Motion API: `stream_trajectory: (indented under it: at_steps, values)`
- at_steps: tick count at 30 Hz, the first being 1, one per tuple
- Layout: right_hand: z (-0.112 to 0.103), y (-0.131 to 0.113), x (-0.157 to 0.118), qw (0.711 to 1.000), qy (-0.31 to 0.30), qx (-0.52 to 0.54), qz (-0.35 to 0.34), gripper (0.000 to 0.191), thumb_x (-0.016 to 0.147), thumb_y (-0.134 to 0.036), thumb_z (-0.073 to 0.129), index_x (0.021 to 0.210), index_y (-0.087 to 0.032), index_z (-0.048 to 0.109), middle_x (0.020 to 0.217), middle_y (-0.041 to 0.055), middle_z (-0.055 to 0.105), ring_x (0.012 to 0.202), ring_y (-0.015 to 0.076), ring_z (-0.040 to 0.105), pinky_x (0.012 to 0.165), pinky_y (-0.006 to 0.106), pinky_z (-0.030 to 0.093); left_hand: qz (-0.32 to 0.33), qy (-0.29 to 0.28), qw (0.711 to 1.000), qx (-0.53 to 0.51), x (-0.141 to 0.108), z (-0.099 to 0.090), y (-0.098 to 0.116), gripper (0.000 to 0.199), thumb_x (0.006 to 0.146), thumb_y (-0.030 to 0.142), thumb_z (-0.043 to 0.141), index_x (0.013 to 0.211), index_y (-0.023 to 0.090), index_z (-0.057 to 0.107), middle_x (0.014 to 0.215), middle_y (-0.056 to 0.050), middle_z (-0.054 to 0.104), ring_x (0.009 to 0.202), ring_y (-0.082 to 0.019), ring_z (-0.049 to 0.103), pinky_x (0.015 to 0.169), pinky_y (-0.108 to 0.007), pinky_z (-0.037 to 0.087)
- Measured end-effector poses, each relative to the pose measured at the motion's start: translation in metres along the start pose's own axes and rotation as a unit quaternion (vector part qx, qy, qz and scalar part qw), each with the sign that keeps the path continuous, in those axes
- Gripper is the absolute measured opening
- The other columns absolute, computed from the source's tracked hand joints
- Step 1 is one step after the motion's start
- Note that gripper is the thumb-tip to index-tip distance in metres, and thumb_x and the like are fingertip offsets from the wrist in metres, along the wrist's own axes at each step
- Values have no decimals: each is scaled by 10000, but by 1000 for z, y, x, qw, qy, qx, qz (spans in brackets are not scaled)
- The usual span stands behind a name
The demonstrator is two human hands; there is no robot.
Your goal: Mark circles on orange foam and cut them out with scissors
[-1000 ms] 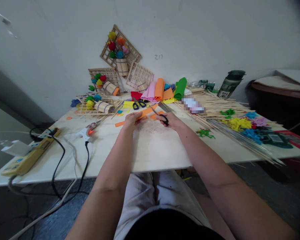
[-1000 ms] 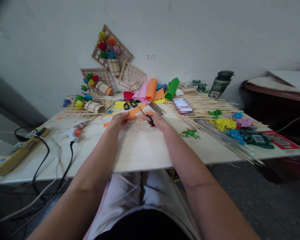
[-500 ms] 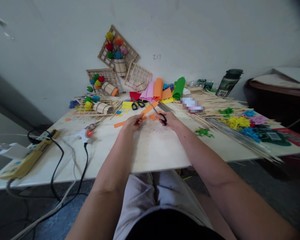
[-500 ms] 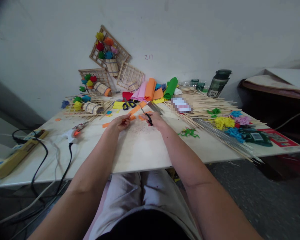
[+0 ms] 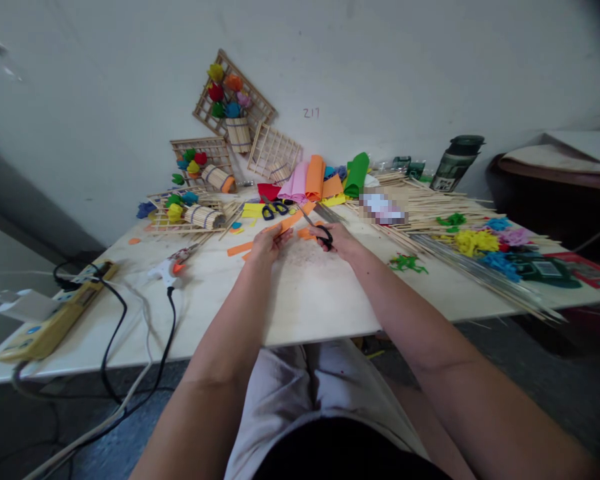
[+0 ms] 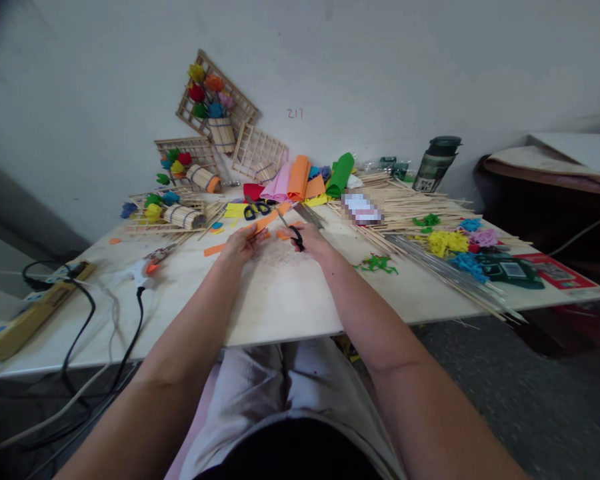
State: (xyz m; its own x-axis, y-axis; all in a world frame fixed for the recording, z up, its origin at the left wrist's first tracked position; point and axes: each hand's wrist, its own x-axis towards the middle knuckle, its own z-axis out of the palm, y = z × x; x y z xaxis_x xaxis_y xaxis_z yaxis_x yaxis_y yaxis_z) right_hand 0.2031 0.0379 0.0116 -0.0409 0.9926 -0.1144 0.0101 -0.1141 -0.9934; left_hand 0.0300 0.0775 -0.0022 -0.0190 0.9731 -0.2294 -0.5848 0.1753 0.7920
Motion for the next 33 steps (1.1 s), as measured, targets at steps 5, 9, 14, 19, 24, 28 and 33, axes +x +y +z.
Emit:
stream_trajectory:
  at_steps: [5,9,14,19,24,28,33]
  values:
    - [-4,3,4,1000,-14,5,2,312,731,-427,715,817,-139,632,476,-39,521,332,34,418,293,141,278,5,-6,1000,13,1,-1,0,99,799,27,578,861,101,556,707,-80,658,649,-178,690,615,-245,570]
    - [-8,6,7,1000,-25,-2,-7,349,735,-473,694,828,-144,626,488,-27,539,339,45,448,266,145,213,11,-27,999,25,3,-2,-1,119,769,40,625,843,102,556,698,-75,654,654,-180,691,621,-246,568]
    - [-10,8,8,999,-30,-5,-22,379,745,-512,666,816,-142,620,498,-16,553,348,50,466,262,144,214,28,-56,997,40,3,-3,-3,99,780,40,603,818,108,542,672,-58,641,655,-184,693,625,-256,565]
    - [-9,7,7,999,-37,0,-25,366,771,-509,639,812,-147,605,485,-18,548,346,54,466,259,143,200,26,-64,996,48,0,-2,-3,142,752,34,631,782,126,528,661,-37,632,659,-177,693,631,-253,565]
    - [-6,2,1,1000,-11,14,-4,322,786,-468,641,793,-147,607,477,-34,518,329,36,419,288,134,266,29,-75,996,48,0,-3,-4,162,742,46,644,799,131,519,655,-21,632,652,-163,691,643,-250,565]
    - [-4,-3,-3,1000,10,21,5,299,790,-438,647,773,-142,613,463,-36,493,323,31,391,295,136,267,29,-71,996,48,1,-3,-4,100,784,39,589,798,119,530,664,-46,641,652,-169,691,643,-253,566]
    - [-2,-5,-4,999,24,30,13,255,806,-386,642,760,-137,612,455,-38,484,324,26,372,308,131,274,13,-36,998,47,1,-1,-4,58,811,30,541,826,83,559,685,-78,647,637,-167,685,633,-240,565]
